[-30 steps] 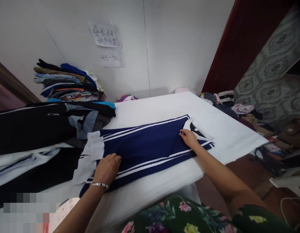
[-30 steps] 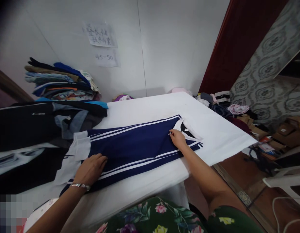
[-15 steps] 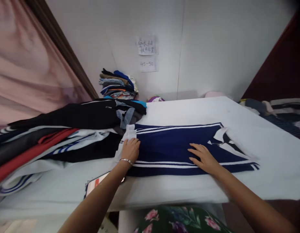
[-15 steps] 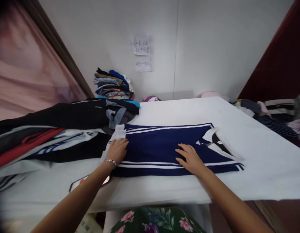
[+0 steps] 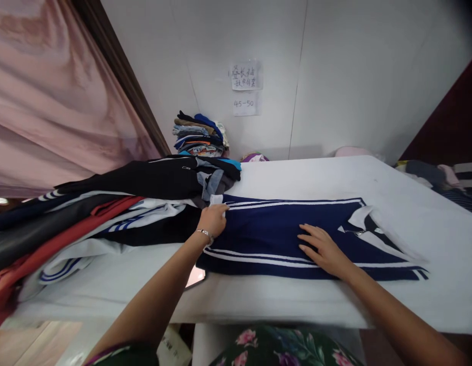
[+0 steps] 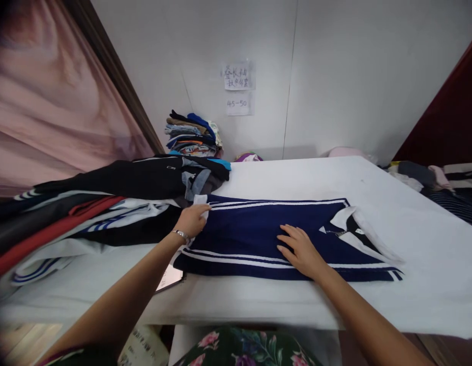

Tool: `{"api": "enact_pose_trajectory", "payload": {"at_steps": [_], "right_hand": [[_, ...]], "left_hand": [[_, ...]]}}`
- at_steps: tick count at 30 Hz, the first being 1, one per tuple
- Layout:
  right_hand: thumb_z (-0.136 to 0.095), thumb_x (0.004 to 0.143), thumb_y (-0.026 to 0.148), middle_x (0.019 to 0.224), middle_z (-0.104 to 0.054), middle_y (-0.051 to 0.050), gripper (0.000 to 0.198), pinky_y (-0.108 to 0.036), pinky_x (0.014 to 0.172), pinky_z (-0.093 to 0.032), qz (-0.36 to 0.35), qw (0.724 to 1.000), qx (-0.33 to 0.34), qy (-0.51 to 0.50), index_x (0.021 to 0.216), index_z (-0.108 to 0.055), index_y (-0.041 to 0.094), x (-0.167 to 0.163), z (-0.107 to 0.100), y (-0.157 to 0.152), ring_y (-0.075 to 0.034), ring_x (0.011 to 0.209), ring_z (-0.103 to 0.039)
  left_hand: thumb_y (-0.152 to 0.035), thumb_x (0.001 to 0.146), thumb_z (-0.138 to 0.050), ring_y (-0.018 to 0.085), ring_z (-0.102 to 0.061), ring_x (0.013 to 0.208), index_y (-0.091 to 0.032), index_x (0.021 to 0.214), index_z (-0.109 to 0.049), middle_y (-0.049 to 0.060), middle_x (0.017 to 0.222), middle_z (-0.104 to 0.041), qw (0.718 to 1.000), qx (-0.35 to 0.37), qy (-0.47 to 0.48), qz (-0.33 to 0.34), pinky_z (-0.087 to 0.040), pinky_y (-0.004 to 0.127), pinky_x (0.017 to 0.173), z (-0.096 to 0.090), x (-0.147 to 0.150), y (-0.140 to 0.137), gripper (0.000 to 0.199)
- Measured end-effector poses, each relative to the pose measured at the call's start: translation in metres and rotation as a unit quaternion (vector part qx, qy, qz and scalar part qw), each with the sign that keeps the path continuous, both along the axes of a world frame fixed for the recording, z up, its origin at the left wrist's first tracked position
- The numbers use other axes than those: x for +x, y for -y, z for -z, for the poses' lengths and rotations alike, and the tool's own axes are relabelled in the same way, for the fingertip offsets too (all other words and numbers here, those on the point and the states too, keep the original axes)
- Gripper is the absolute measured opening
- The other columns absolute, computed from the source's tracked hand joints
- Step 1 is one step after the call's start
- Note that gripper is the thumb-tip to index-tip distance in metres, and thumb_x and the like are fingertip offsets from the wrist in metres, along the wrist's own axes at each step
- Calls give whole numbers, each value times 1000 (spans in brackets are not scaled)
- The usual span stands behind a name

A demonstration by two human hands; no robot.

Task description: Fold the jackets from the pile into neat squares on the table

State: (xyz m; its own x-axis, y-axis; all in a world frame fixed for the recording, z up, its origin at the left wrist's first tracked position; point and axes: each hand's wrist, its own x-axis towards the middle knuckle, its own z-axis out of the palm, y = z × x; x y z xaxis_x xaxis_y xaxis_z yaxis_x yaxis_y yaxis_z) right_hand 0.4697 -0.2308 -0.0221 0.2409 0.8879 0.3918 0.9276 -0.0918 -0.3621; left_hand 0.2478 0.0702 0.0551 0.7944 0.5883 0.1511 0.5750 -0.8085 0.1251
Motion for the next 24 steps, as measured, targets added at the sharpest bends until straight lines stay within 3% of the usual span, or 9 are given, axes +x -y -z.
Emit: {"api": "enact_pose_trajectory", "payload": {"at_steps": [3,7,13,18,20,24], "right_hand": [[-49,92,41,142,-47,-11,37,-55,109,-30,-42,999,-27,-19,122,-62,25,-11,-11,-27,-28,134,-39],[-49,91,47,149,-37,-11,47,-57,111,-20,-84,990,-114,-14,133,-53,26,-25,-10,-54,-29,141,-26],[-46,92,48,153,-30,-11,50,-55,113,-12,-95,986,-135,29,136,-50,25,-33,-1,-55,-28,142,-21],[-45,92,49,153,-28,-12,51,-55,113,-10,-92,985,-144,21,137,-49,26,-34,-4,-54,-29,142,-20],[-45,92,49,153,-27,-13,52,-54,114,-8,-94,984,-150,19,138,-48,25,-34,-6,-55,-29,143,-18],[-46,91,53,153,-28,-12,53,-54,114,-8,-100,981,-163,-22,135,-51,25,-32,-13,-58,-29,143,-18]], "left_hand": [[-24,89,-41,24,-50,120,-19,110,-65,9,126,-62,997,71,-1,-5,-34,40,98,-3,20,-10,33],[-30,87,-48,28,-54,110,-16,100,-67,13,107,-67,989,121,-80,-9,-34,41,91,6,38,-28,27],[-29,88,-42,29,-54,105,-17,97,-67,14,103,-66,986,138,-69,-56,-34,41,84,7,41,-54,29],[-30,86,-45,28,-55,106,-19,101,-67,12,108,-67,986,136,-79,-60,-34,43,91,5,46,-48,29],[-34,88,-44,28,-54,110,-20,106,-66,12,113,-66,986,157,-37,-34,-30,46,98,7,51,-39,31],[-40,90,-42,25,-46,125,-20,122,-59,11,134,-56,986,137,-16,88,-32,41,104,24,59,-19,41]]}}
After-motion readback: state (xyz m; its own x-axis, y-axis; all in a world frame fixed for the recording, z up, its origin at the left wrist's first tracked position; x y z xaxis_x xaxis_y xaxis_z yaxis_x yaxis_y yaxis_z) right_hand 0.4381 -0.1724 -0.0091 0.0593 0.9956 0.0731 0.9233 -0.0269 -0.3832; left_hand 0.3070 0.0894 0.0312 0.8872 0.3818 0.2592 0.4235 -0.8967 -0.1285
